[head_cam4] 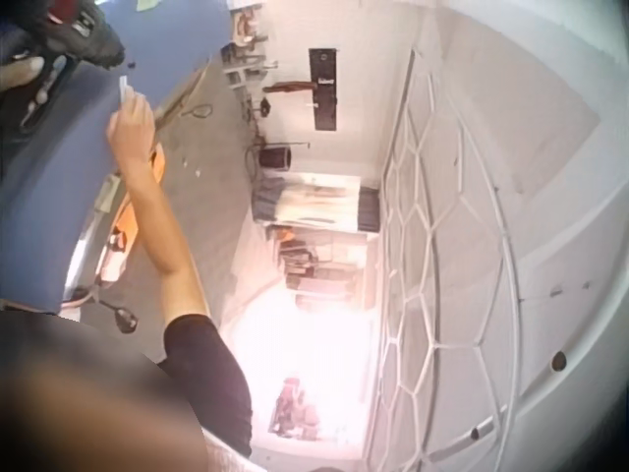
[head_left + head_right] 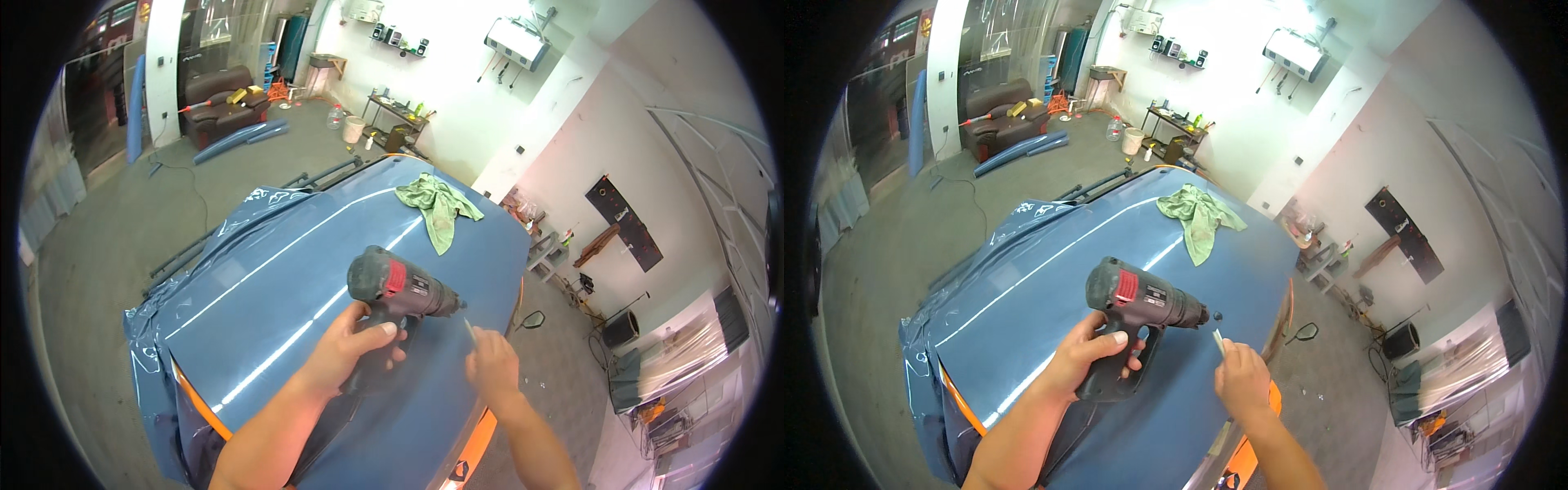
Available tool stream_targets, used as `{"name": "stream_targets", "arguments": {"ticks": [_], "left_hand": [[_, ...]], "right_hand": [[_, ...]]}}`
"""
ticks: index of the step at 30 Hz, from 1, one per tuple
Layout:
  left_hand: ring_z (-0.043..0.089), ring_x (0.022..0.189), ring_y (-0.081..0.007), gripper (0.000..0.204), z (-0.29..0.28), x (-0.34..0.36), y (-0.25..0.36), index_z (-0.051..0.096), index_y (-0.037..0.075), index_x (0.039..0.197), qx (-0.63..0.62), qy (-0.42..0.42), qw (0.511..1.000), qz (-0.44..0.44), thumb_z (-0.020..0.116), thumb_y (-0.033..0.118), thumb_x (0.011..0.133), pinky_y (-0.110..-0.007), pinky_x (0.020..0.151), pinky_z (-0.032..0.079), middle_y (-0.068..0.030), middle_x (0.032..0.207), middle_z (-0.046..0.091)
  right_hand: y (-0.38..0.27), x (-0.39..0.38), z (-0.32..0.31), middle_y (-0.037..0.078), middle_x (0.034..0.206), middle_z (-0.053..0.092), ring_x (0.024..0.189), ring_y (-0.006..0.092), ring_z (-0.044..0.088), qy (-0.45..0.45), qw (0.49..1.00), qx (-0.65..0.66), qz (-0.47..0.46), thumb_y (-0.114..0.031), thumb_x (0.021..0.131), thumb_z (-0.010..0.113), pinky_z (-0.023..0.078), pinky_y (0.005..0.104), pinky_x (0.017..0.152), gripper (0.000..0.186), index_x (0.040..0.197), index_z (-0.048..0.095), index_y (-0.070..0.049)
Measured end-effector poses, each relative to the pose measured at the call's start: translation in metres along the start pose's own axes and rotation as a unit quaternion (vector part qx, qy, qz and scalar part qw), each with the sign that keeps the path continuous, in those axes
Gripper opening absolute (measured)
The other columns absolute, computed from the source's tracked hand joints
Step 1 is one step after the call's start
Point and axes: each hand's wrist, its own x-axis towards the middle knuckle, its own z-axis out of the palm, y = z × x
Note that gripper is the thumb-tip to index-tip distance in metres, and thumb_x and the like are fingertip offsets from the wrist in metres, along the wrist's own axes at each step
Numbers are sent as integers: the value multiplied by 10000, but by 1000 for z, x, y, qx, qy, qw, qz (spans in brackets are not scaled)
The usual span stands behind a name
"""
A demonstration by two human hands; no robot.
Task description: The person applies a blue vinyl wrap to the hood of an orange car. They use a utility knife to trim the edges and a heat gun to smooth the material and conform it to the surface. The person also uses a squeegee to press the wrap firmly against the hood.
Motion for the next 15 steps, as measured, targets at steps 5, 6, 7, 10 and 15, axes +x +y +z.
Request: {"name": "stream_targets", "arguments": {"ticks": [5, 6, 7, 10, 15], "left_hand": [[705, 877, -206, 529, 0, 1, 2, 495, -1, 1366, 15, 22, 999, 22, 702, 218, 932, -312, 728, 590, -177, 1115, 656], [705, 877, -205, 525, -1, 1, 4, 496, 1, 1366, 15, 40, 999, 27, 698, 222, 935, -311, 728, 590, -176, 1114, 657], [703, 884, -203, 519, -3, 1, 6, 500, 8, 1357, 5, 43, 998, 34, 702, 228, 932, -317, 735, 585, -171, 1116, 660], [697, 886, -200, 500, -6, 0, 13, 507, 23, 1328, -20, 72, 996, 55, 699, 239, 920, -325, 736, 579, -160, 1123, 663], [697, 875, -192, 506, -7, 0, 15, 502, 22, 1323, -28, 71, 995, 66, 696, 253, 918, -324, 723, 588, -170, 1119, 662]], "right_hand": [[-13, 10, 22, 111, 871, 609, 721, 330, 654, -19, 999, -3, 41, -128, 893, 722, 544, 445, 654, 312, 1194, 649, -84], [-15, 15, 26, 110, 868, 609, 708, 330, 652, -22, 999, 1, 50, -135, 904, 718, 542, 443, 640, 294, 1185, 648, -82], [-17, 19, 30, 108, 865, 608, 694, 331, 650, -22, 998, 7, 56, -141, 915, 715, 541, 440, 626, 275, 1176, 647, -81], [-19, 29, 38, 103, 871, 612, 705, 301, 679, -45, 996, 0, 77, -169, 932, 720, 556, 414, 629, 261, 1154, 642, -57], [-17, 30, 39, 108, 882, 625, 735, 291, 707, -97, 989, -19, 114, -198, 934, 724, 576, 408, 641, 246, 1096, 621, -44]]}}
